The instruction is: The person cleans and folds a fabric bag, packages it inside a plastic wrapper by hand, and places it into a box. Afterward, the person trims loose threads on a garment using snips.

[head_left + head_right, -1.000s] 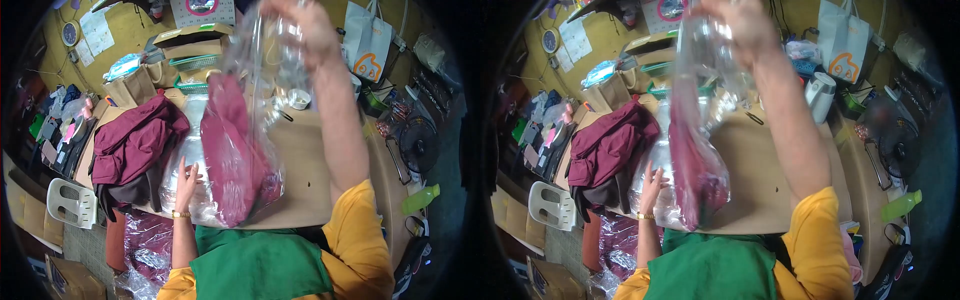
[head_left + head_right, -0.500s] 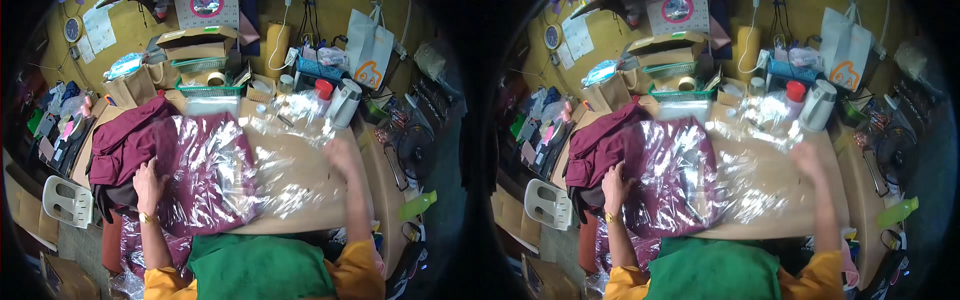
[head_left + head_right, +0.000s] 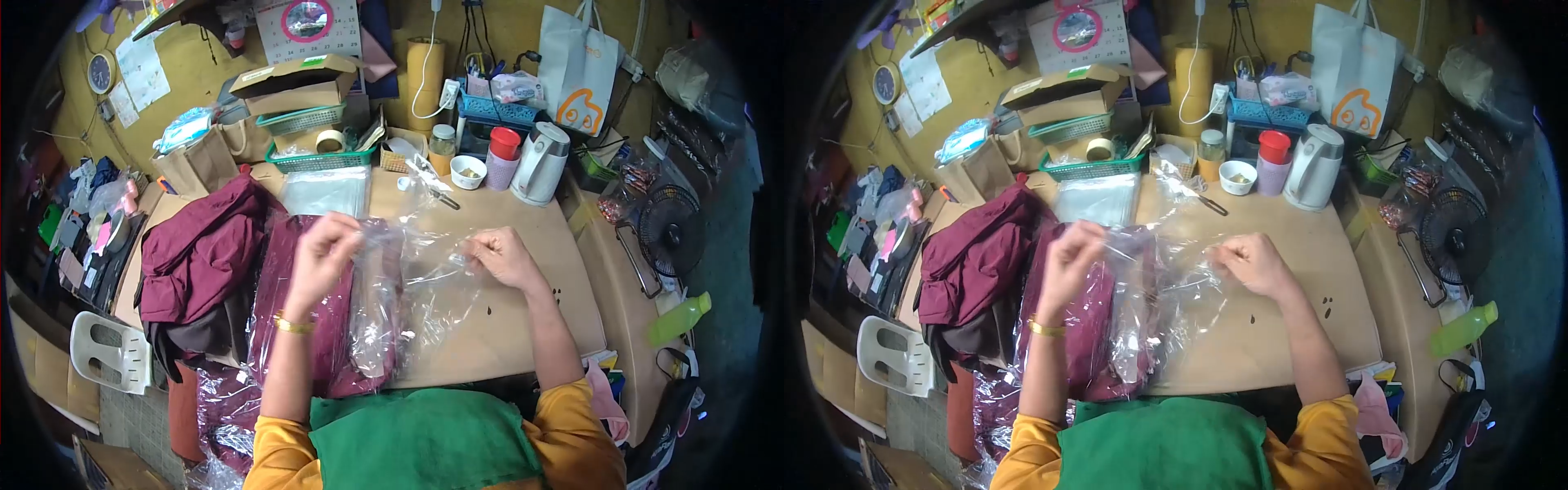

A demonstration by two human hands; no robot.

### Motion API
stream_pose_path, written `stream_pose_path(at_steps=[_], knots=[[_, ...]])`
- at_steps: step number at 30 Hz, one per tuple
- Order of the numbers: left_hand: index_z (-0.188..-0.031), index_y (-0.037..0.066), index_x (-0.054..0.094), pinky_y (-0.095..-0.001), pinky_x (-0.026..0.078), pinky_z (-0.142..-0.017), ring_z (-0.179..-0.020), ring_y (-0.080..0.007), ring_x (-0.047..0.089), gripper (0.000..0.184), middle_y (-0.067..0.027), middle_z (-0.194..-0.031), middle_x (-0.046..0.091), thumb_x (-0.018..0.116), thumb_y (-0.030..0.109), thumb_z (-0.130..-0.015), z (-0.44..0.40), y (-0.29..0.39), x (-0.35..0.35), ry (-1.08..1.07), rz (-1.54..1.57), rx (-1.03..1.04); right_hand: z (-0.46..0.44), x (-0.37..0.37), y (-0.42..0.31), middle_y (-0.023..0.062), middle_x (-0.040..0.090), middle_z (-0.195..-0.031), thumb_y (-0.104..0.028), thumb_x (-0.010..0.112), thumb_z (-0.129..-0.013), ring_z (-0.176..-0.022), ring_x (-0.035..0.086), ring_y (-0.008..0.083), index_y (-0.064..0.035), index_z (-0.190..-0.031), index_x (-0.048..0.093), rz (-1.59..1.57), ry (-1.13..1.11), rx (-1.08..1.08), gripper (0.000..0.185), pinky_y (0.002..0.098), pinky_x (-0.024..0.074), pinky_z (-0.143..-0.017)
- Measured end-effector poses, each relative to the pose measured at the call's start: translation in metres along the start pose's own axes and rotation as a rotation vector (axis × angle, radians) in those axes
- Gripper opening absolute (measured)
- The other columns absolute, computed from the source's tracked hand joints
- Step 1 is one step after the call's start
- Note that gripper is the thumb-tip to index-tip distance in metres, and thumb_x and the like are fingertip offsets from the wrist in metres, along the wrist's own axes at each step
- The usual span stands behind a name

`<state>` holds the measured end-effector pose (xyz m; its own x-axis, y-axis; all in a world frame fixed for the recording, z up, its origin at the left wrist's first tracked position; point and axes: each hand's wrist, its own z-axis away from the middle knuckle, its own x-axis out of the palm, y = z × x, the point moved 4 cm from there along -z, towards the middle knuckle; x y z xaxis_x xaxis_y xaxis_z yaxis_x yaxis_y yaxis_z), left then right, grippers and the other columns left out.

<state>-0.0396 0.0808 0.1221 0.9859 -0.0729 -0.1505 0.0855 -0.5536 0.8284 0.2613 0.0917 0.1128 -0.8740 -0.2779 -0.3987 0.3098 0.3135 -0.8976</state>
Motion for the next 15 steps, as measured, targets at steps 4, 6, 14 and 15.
stream_pose_path(at_steps=[4,6,14,15], knots=[[-0.101,0.008,0.057,-0.0366,0.048,-0.094,-0.105,-0.0185,0.062,0.014,-0.0109,-0.112,0.067,0.064,0.02,-0.095,-0.003,0.002,-0.054,0.174,0.772,-0.066,0.006,-0.038,0.056,0.0036,0.064,-0.075,-0.011,0.064,-0.093,-0.066,0.059,0.0082,0.0042,-0.079,0.066,0.06,-0.002,0.117,0.021,0.0244,0.0498,-0.063],[-0.097,0.01,0.054,-0.0292,0.047,-0.083,-0.09,-0.0131,0.059,0.015,-0.0045,-0.095,0.063,0.066,0.018,-0.094,-0.003,-0.004,-0.082,0.084,0.824,-0.003,0.012,-0.053,0.07,0.0041,0.064,-0.079,-0.009,0.065,-0.091,-0.068,0.06,0.0094,0.003,-0.078,0.065,0.115,-0.058,0.074,0.018,0.0247,0.0507,-0.064],[-0.101,0.001,0.069,-0.0218,0.038,-0.061,-0.072,-0.0019,0.049,0.036,0.0054,-0.079,0.057,0.086,0.015,-0.073,-0.009,0.02,-0.104,-0.251,-0.104,-0.214,0.006,-0.057,0.062,0.0039,0.059,-0.09,-0.012,0.078,-0.078,-0.08,0.056,0.0102,-0.0068,-0.079,0.063,-0.509,0.056,-0.271,0.016,0.0222,0.0476,-0.07],[-0.096,0.001,0.069,-0.0225,0.039,-0.061,-0.074,-0.0024,0.051,0.032,0.0034,-0.083,0.061,0.086,0.015,-0.073,-0.009,0.017,-0.106,-0.301,-0.214,-0.294,0.003,-0.058,0.065,0.0031,0.059,-0.087,-0.013,0.079,-0.077,-0.08,0.055,0.0099,-0.0072,-0.079,0.063,-0.585,0.074,-0.336,0.017,0.0215,0.0471,-0.07]])
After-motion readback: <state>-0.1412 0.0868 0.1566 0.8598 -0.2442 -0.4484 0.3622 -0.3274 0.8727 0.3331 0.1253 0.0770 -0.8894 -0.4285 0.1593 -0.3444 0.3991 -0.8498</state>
